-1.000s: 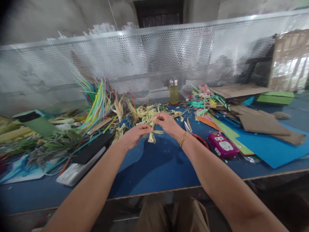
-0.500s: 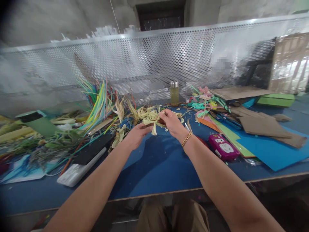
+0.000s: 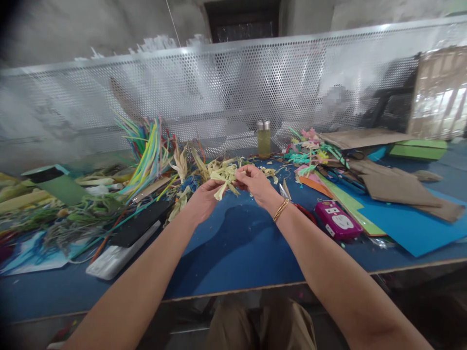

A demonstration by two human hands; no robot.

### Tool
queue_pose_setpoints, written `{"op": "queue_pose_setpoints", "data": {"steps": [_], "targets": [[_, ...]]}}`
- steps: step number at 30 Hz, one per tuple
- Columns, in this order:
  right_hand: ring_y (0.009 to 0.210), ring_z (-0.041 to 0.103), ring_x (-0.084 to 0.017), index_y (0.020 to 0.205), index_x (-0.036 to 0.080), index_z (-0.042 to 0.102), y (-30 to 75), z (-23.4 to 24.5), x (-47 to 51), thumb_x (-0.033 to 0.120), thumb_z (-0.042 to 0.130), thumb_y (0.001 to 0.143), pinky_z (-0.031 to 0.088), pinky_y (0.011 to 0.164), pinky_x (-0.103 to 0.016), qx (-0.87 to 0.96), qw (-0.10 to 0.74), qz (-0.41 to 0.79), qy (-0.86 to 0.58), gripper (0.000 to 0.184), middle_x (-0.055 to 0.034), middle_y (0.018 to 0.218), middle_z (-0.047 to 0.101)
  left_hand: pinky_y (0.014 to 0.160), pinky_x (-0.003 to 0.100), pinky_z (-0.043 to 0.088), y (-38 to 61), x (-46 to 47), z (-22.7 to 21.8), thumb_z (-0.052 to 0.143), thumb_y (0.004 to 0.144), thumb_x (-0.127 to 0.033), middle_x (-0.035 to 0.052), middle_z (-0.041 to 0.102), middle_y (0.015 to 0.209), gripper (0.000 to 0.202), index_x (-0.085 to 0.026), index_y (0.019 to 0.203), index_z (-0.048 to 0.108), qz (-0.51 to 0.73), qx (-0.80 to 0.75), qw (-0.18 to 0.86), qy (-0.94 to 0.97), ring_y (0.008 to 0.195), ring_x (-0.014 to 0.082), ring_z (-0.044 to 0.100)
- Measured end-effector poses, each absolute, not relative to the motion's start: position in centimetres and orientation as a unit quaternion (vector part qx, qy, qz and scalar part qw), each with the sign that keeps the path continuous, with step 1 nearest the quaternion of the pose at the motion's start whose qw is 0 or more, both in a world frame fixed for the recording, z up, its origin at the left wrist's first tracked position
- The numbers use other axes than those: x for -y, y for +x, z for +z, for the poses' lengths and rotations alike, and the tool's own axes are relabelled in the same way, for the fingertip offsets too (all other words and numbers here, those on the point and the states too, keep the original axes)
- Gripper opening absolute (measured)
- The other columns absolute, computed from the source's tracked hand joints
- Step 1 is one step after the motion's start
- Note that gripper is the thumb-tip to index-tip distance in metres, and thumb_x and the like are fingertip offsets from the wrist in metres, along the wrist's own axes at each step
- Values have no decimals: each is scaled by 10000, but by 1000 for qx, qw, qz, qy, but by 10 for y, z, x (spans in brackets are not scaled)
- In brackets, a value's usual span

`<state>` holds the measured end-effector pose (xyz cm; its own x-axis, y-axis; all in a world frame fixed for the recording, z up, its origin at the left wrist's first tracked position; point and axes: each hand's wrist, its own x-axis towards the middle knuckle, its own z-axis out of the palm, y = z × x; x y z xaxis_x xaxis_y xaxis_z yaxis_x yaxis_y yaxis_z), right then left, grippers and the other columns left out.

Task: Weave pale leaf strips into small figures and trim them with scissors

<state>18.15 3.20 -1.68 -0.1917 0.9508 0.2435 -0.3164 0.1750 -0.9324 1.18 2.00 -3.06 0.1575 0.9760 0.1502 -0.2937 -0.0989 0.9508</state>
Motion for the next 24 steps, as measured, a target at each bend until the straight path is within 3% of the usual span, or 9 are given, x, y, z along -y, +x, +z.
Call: {"op": "queue_pose_setpoints", "data": {"steps": [5, 10, 24], "targets": [[697, 536, -101, 946, 207, 597, 185, -10, -28, 355, 777, 679, 417, 625, -250, 566, 540, 537, -316, 354, 11, 797, 591, 704, 262, 446, 5, -22, -29, 828, 618, -307, 10, 669, 745, 281, -160, 818, 697, 547, -332, 550, 537, 682, 117, 580], [682, 513, -102, 922, 200, 627, 183, -12, -25, 295, 764, 680, 406, 638, -262, 620, 508, 506, -318, 294, 8, 800, 609, 658, 240, 430, 4, -21, -28, 807, 647, -290, -11, 652, 720, 223, -178, 814, 708, 535, -343, 541, 550, 638, 98, 548], [610, 474, -87, 840, 202, 655, 182, -17, -28, 313, 797, 610, 367, 589, -249, 582, 477, 567, -335, 292, 26, 723, 596, 587, 214, 412, 8, -15, -21, 850, 532, -241, -21, 635, 669, 277, -180, 744, 683, 533, -364, 580, 498, 589, 85, 541]]}}
